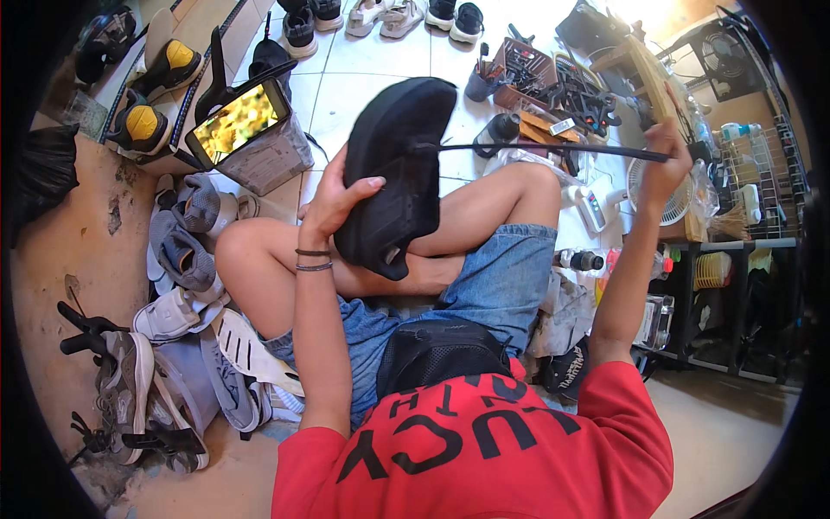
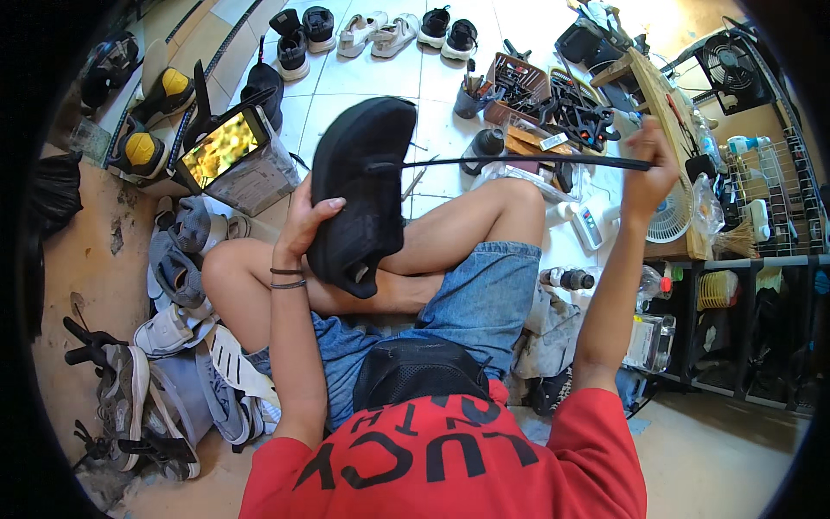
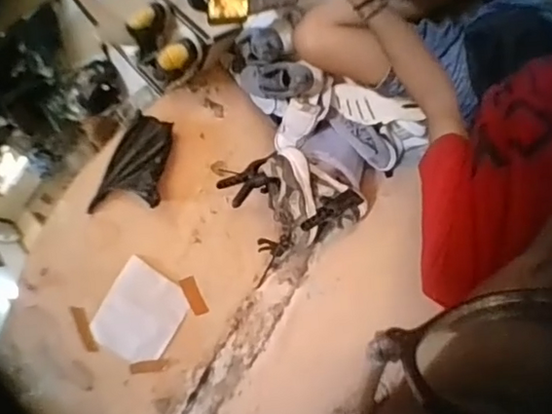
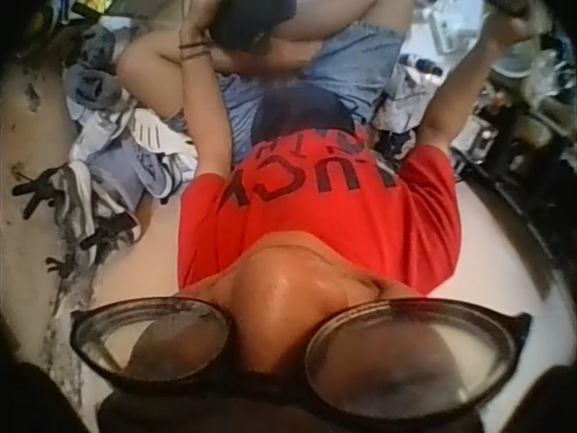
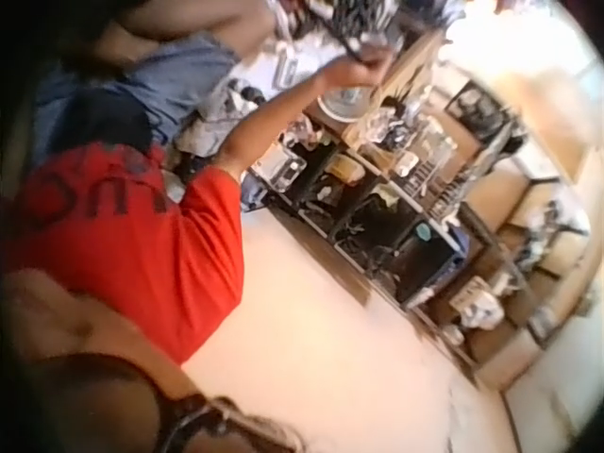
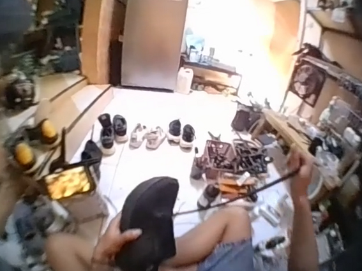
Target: Repairing a black sneaker by applying adhesive to the sole and using a lighter to heat set the bond.
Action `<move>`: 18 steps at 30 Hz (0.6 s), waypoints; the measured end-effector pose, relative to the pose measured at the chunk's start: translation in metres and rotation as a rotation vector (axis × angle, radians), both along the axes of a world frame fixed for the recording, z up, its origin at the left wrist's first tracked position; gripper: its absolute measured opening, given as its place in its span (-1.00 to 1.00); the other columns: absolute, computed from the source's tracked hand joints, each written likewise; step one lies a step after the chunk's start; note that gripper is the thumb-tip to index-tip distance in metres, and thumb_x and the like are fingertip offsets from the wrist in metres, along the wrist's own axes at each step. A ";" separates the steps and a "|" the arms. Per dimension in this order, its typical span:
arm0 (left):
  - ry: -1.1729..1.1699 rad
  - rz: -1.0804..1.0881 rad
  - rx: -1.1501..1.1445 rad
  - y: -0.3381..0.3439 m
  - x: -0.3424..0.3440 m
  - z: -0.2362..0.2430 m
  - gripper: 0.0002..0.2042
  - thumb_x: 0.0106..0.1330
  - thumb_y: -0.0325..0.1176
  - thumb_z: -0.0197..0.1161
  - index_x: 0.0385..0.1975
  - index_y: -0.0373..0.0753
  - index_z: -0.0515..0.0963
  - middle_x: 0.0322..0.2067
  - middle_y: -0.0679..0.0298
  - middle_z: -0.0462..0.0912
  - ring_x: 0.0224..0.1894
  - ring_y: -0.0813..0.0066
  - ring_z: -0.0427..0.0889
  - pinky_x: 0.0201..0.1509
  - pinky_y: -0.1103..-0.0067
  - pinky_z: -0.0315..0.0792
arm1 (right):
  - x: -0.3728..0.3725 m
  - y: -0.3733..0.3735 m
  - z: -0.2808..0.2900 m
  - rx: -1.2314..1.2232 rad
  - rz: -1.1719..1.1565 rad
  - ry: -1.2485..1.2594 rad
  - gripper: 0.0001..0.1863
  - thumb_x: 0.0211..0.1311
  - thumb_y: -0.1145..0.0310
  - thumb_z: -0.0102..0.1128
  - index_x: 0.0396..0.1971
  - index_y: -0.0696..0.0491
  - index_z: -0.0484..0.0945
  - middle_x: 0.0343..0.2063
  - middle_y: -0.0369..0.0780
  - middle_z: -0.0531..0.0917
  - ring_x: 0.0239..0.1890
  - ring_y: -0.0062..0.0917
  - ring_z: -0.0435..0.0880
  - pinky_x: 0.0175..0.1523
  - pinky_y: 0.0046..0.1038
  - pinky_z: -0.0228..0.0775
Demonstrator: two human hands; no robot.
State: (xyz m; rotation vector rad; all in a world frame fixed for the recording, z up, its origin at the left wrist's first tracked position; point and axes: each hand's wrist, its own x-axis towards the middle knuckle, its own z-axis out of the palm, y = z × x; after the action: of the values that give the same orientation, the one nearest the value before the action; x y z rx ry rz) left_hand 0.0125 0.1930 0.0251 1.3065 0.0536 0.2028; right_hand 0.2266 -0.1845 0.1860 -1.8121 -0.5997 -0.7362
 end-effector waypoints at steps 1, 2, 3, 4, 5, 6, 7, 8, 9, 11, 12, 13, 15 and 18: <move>0.017 -0.014 -0.064 0.003 -0.002 -0.002 -0.34 0.18 -0.27 0.37 0.28 -0.38 0.33 0.11 0.14 0.54 0.11 0.43 0.53 0.24 0.53 0.41 | 0.000 -0.008 0.008 0.212 0.055 0.222 -0.50 0.47 0.06 0.13 -0.60 0.13 0.54 -0.69 -0.47 0.32 -0.61 -0.80 0.22 -0.53 -0.58 -0.06; 0.054 -0.016 -0.104 0.004 -0.004 -0.004 -0.35 0.20 -0.27 0.30 0.28 -0.38 0.31 0.08 0.13 0.55 0.07 0.43 0.56 0.18 0.53 0.45 | -0.003 -0.010 0.006 0.211 0.054 0.223 -0.50 0.47 0.06 0.13 -0.60 0.13 0.54 -0.69 -0.47 0.32 -0.61 -0.80 0.22 -0.53 -0.58 -0.06; 0.054 -0.017 -0.102 0.005 -0.008 -0.005 -0.35 0.20 -0.27 0.30 0.28 -0.38 0.31 0.08 0.13 0.55 0.07 0.43 0.56 0.18 0.53 0.45 | -0.007 -0.010 0.004 0.042 0.104 0.255 -0.51 0.48 0.08 0.12 -0.59 0.13 0.55 -0.69 -0.47 0.32 -0.61 -0.81 0.20 -0.53 -0.60 -0.07; 0.088 0.003 -0.215 0.005 -0.011 -0.008 -0.37 0.21 -0.26 0.26 0.28 -0.38 0.30 0.07 0.12 0.55 0.06 0.42 0.58 0.16 0.53 0.48 | -0.012 -0.011 0.002 -0.126 0.154 0.286 -0.53 0.48 0.10 0.11 -0.58 0.13 0.55 -0.69 -0.47 0.33 -0.61 -0.83 0.19 -0.52 -0.61 -0.09; 0.123 0.024 -0.327 0.005 -0.013 -0.010 -0.38 0.22 -0.25 0.22 0.27 -0.38 0.30 0.06 0.11 0.55 0.04 0.41 0.61 0.13 0.52 0.51 | -0.018 -0.013 0.004 -0.124 0.155 0.286 -0.53 0.48 0.10 0.11 -0.58 0.13 0.55 -0.69 -0.47 0.33 -0.61 -0.83 0.19 -0.52 -0.61 -0.09; 0.128 0.031 -0.326 0.004 -0.017 -0.011 -0.38 0.22 -0.25 0.22 0.27 -0.38 0.30 0.06 0.11 0.55 0.04 0.41 0.61 0.13 0.52 0.51 | -0.029 -0.012 0.008 -0.237 0.113 0.314 -0.54 0.48 0.12 0.11 -0.58 0.12 0.54 -0.69 -0.47 0.33 -0.61 -0.83 0.18 -0.51 -0.61 -0.09; 0.107 0.015 -0.422 0.003 -0.018 -0.011 -0.39 0.23 -0.23 0.19 0.26 -0.38 0.29 0.06 0.10 0.55 0.03 0.40 0.62 0.12 0.51 0.53 | -0.039 -0.013 0.011 -0.350 0.066 0.339 -0.55 0.48 0.14 0.11 -0.58 0.12 0.54 -0.69 -0.48 0.32 -0.61 -0.83 0.17 -0.50 -0.61 -0.10; 0.085 0.000 -0.518 0.002 -0.019 -0.012 -0.40 0.24 -0.21 0.15 0.26 -0.38 0.29 0.06 0.08 0.56 0.02 0.39 0.64 0.10 0.50 0.56 | -0.046 -0.017 0.009 -0.308 0.044 0.392 -0.57 0.47 0.15 0.13 -0.58 0.11 0.52 -0.67 -0.48 0.32 -0.59 -0.82 0.18 -0.47 -0.61 -0.09; 0.085 0.002 -0.513 0.005 -0.019 -0.019 -0.40 0.24 -0.21 0.15 0.26 -0.38 0.29 0.06 0.08 0.56 0.02 0.39 0.64 0.10 0.50 0.56 | -0.051 -0.023 0.010 -0.303 0.047 0.392 -0.57 0.47 0.15 0.13 -0.58 0.11 0.52 -0.67 -0.48 0.32 -0.59 -0.82 0.18 -0.47 -0.61 -0.09; 0.123 -0.076 -0.635 0.011 -0.022 -0.039 -0.42 0.26 -0.19 0.13 0.24 -0.38 0.31 0.07 0.05 0.55 0.01 0.35 0.65 0.12 0.48 0.57 | -0.060 -0.032 0.013 -0.431 0.063 0.413 -0.59 0.46 0.16 0.15 -0.57 0.11 0.53 -0.65 -0.47 0.37 -0.56 -0.83 0.23 -0.45 -0.63 -0.06; 0.125 -0.075 -0.633 0.011 -0.022 -0.037 -0.42 0.26 -0.19 0.13 0.24 -0.38 0.31 0.07 0.05 0.55 0.01 0.35 0.65 0.12 0.48 0.57 | -0.066 -0.036 0.015 -0.458 0.036 0.439 -0.64 0.44 0.21 0.19 -0.54 0.13 0.54 -0.61 -0.46 0.42 -0.53 -0.84 0.28 -0.43 -0.66 0.03; 0.105 -0.157 -0.680 0.011 -0.023 -0.034 -0.41 0.25 -0.18 0.12 0.24 -0.39 0.31 0.07 0.04 0.55 0.02 0.35 0.65 0.12 0.47 0.57 | -0.069 -0.039 0.013 -0.456 0.038 0.440 -0.64 0.44 0.21 0.19 -0.54 0.13 0.54 -0.61 -0.46 0.42 -0.53 -0.84 0.28 -0.43 -0.66 0.03; 0.084 -0.235 -0.724 0.008 -0.023 -0.030 -0.41 0.25 -0.18 0.12 0.24 -0.39 0.31 0.08 0.03 0.55 0.02 0.34 0.65 0.11 0.47 0.57 | -0.075 -0.046 0.012 -0.395 0.087 0.430 -0.69 0.40 0.27 0.24 -0.51 0.14 0.53 -0.58 -0.44 0.46 -0.51 -0.83 0.33 -0.40 -0.68 0.10; 0.063 -0.252 -0.794 0.001 -0.026 -0.024 -0.39 0.24 -0.17 0.12 0.25 -0.39 0.30 0.08 0.02 0.56 0.02 0.32 0.65 0.12 0.44 0.57 | -0.091 -0.060 0.020 -0.496 0.116 0.559 -0.77 0.36 0.35 0.25 -0.46 0.16 0.53 -0.54 -0.42 0.50 -0.47 -0.82 0.40 -0.36 -0.70 0.17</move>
State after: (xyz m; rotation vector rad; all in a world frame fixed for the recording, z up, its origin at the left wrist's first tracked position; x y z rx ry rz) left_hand -0.0139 0.1943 0.0012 0.5183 0.0175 -0.0782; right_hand 0.1352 -0.2445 0.2063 -2.2870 -0.5283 0.0280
